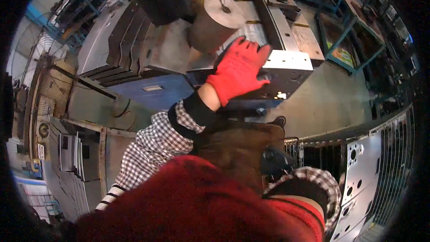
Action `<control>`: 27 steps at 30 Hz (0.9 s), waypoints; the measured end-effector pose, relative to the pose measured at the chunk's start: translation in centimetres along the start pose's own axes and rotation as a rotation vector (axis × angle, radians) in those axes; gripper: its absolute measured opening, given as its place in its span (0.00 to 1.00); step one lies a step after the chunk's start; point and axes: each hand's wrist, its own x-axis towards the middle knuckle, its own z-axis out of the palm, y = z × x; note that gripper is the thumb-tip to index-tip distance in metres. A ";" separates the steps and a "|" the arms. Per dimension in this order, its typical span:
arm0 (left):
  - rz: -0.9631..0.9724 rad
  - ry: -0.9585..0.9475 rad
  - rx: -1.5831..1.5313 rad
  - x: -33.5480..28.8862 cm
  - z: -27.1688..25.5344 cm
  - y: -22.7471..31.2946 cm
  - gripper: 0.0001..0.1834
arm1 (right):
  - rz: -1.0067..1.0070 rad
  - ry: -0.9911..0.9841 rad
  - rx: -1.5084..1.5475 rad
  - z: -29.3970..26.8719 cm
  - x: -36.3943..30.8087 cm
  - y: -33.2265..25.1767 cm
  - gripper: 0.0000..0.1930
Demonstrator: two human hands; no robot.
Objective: The recorder is seen operating an industrial drill press to make holes in metal sheets.
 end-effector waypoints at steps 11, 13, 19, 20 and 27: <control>0.023 0.077 -0.032 -0.5 0.8 0.0 0.38 | 0.006 -0.007 0.018 0.2 -0.6 -0.5 0.12; 0.028 0.075 -0.031 -0.6 0.8 0.0 0.39 | 0.000 0.005 0.016 -0.1 -0.6 -0.6 0.12; 0.029 0.050 -0.003 -0.5 0.6 0.6 0.39 | 0.018 0.037 -0.003 -0.4 -1.1 -0.5 0.13; 0.028 0.040 0.001 -0.5 0.4 0.2 0.39 | 0.007 0.019 0.008 0.2 -0.8 -0.3 0.13; 0.083 0.051 -0.053 -0.2 0.5 0.2 0.36 | -0.105 0.015 -0.005 -2.5 0.7 -2.6 0.14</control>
